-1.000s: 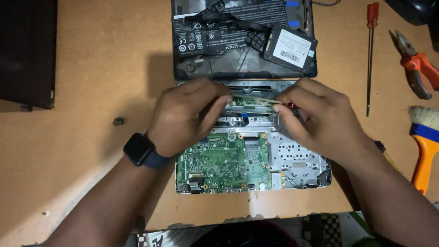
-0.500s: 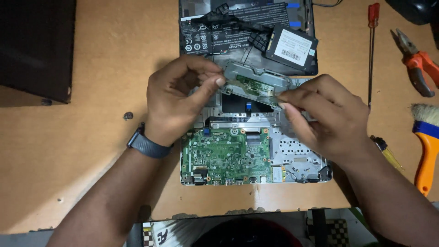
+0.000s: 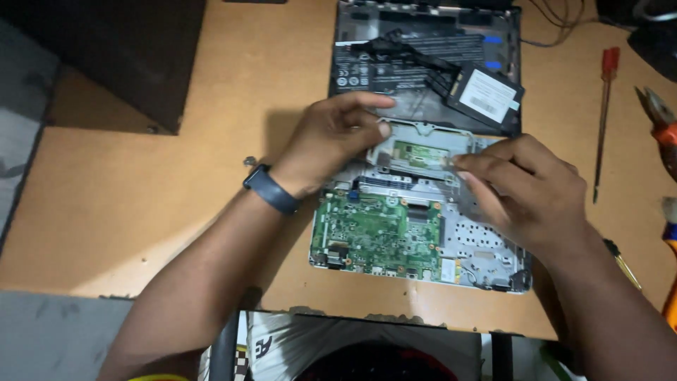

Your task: Using a screwdriver to remove screws and then extracting the motherboard from a laptop chassis.

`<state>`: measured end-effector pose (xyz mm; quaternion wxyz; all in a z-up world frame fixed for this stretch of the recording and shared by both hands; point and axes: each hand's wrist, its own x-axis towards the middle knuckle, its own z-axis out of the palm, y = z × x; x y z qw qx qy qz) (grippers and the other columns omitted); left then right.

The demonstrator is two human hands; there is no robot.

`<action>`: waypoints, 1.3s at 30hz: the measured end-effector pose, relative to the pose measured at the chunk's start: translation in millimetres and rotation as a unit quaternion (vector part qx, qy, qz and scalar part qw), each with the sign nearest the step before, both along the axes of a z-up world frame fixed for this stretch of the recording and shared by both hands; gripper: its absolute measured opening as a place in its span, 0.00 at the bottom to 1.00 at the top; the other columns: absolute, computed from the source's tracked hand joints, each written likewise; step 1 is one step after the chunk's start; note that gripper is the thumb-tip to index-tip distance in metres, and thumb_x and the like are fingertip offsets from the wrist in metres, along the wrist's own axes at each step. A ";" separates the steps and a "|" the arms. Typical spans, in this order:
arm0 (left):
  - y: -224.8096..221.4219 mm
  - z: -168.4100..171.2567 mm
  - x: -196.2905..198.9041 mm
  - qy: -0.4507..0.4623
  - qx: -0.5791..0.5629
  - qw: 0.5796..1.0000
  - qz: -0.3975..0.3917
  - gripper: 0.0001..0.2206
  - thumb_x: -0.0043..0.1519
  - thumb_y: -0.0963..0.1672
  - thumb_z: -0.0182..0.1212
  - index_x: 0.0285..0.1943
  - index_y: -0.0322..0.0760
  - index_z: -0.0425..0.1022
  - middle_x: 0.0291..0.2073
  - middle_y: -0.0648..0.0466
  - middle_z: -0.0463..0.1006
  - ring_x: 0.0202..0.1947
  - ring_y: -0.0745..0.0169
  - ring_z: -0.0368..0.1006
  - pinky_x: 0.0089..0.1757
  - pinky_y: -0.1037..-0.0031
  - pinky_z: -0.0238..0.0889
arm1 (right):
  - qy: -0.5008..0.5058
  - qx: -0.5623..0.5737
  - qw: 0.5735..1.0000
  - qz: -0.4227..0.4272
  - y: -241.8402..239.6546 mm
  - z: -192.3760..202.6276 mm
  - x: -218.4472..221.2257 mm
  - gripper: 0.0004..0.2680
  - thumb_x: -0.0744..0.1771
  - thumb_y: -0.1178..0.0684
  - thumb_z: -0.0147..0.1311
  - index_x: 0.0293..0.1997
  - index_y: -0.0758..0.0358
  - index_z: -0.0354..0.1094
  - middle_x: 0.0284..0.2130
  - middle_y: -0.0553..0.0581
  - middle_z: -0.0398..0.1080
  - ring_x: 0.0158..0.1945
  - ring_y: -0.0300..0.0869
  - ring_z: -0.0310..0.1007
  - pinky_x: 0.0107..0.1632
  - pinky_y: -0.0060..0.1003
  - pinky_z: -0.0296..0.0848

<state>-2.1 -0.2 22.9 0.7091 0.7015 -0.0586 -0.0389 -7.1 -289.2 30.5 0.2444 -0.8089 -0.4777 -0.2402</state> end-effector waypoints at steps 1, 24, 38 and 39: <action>1.3 -0.3 -0.4 -0.002 0.000 1.000 0.007 0.15 0.61 0.42 0.68 0.56 0.40 0.79 0.31 0.58 0.82 0.31 0.69 0.79 0.29 0.76 0.81 | -0.002 0.000 1.000 0.007 -2.2 0.0 0.7 0.05 0.67 0.66 0.69 0.46 0.69 0.78 0.39 0.65 0.73 0.40 0.48 0.78 0.44 0.36 0.75; 109.8 -15.4 25.4 0.039 0.152 0.953 0.260 0.09 0.62 0.36 0.55 0.46 0.42 0.73 0.31 0.59 0.70 0.34 0.70 0.77 0.35 0.74 0.84 | 0.047 0.051 0.998 0.008 -5.6 16.0 9.4 0.04 0.70 0.66 0.57 0.47 0.75 0.77 0.39 0.66 0.75 0.40 0.48 0.76 0.42 0.36 0.73; 136.8 -20.4 17.7 -0.075 0.484 0.846 0.211 0.05 0.58 0.39 0.57 0.38 0.41 0.76 0.31 0.58 0.80 0.35 0.55 0.76 0.39 0.64 0.66 | 0.076 0.036 0.996 0.007 -8.7 11.3 15.7 0.04 0.70 0.67 0.58 0.47 0.77 0.77 0.38 0.65 0.75 0.36 0.45 0.73 0.35 0.33 0.69; 139.7 -21.3 17.8 -0.078 0.509 0.835 0.195 0.08 0.58 0.38 0.50 0.37 0.39 0.76 0.36 0.55 0.83 0.38 0.48 0.78 0.40 0.61 0.68 | 0.080 0.037 0.996 0.003 -8.9 10.5 15.8 0.04 0.70 0.67 0.58 0.48 0.76 0.77 0.37 0.64 0.74 0.35 0.44 0.72 0.33 0.32 0.67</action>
